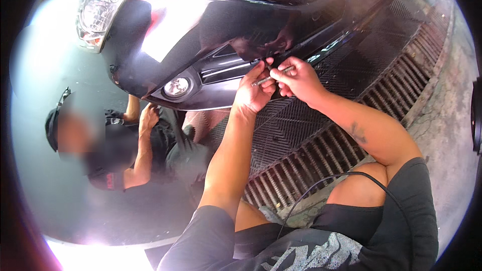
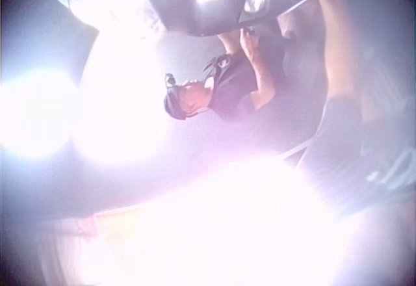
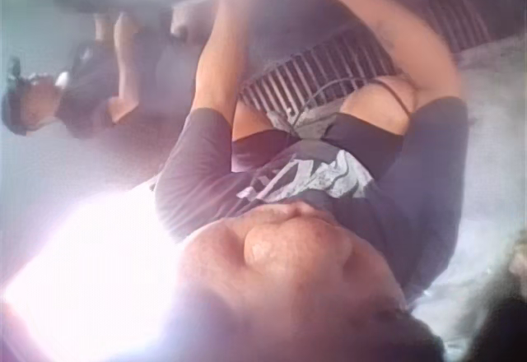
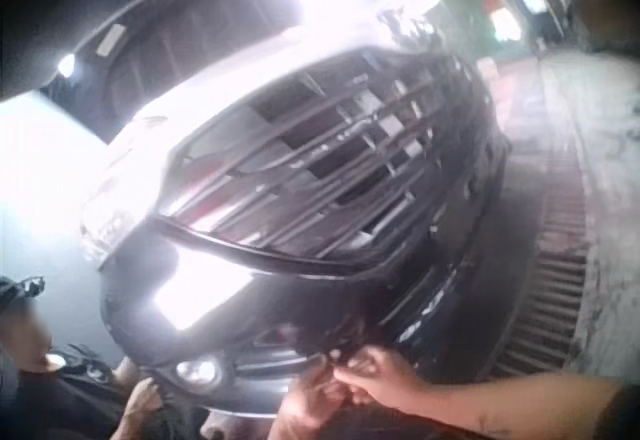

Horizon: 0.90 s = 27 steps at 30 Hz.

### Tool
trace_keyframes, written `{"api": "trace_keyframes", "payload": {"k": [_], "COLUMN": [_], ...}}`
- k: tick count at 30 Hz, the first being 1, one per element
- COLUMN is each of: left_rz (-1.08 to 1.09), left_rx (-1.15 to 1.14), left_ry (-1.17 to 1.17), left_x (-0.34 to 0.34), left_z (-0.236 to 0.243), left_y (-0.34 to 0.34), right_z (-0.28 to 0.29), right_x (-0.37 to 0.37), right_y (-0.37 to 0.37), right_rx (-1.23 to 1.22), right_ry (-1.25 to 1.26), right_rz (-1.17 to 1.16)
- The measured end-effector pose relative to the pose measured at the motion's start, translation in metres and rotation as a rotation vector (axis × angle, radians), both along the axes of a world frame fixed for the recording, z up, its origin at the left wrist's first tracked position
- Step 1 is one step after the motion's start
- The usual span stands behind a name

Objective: The person walks to the front of a black car and uses a screwdriver to tighten screws on the lower front bumper. Another person assists by holding the bumper steady. The task involves precise manual adjustment of the bumper's attachment points.

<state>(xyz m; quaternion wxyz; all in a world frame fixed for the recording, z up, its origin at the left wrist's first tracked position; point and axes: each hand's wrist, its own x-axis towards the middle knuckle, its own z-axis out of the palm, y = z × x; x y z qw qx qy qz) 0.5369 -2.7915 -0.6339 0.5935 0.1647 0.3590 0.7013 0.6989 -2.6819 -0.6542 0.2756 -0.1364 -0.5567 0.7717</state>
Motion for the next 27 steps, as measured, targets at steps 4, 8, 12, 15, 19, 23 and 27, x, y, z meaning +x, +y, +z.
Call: {"api": "trace_keyframes", "payload": {"k": [4,8,12,15,19,23,27], "left_rz": [0.105,0.151,0.178,0.164,0.120,0.045,-0.083], "left_rx": [0.015,0.000,-0.047,-0.049,-0.017,0.010,0.001], "left_ry": [0.006,0.005,-0.008,-0.026,-0.010,-0.019,0.007], "left_x": [0.009,0.015,0.018,0.016,0.009,-0.007,-0.014], "left_z": [-0.003,0.001,0.002,0.005,0.004,-0.002,-0.002], "left_y": [0.002,0.009,0.015,0.008,0.000,-0.008,-0.014], "right_z": [0.024,0.053,0.067,0.063,0.046,0.035,0.025], "right_x": [0.026,0.043,0.032,0.014,-0.004,-0.019,-0.021], "right_y": [-0.010,-0.021,-0.038,-0.048,-0.058,-0.059,-0.059], "right_rx": [0.953,1.361,1.600,1.572,1.351,1.140,0.570], "right_ry": [-0.360,-0.474,-0.464,-0.537,-0.623,-0.584,-0.611], "right_rz": [-0.329,-0.397,-0.497,-0.552,-0.587,-0.551,-0.480]}}
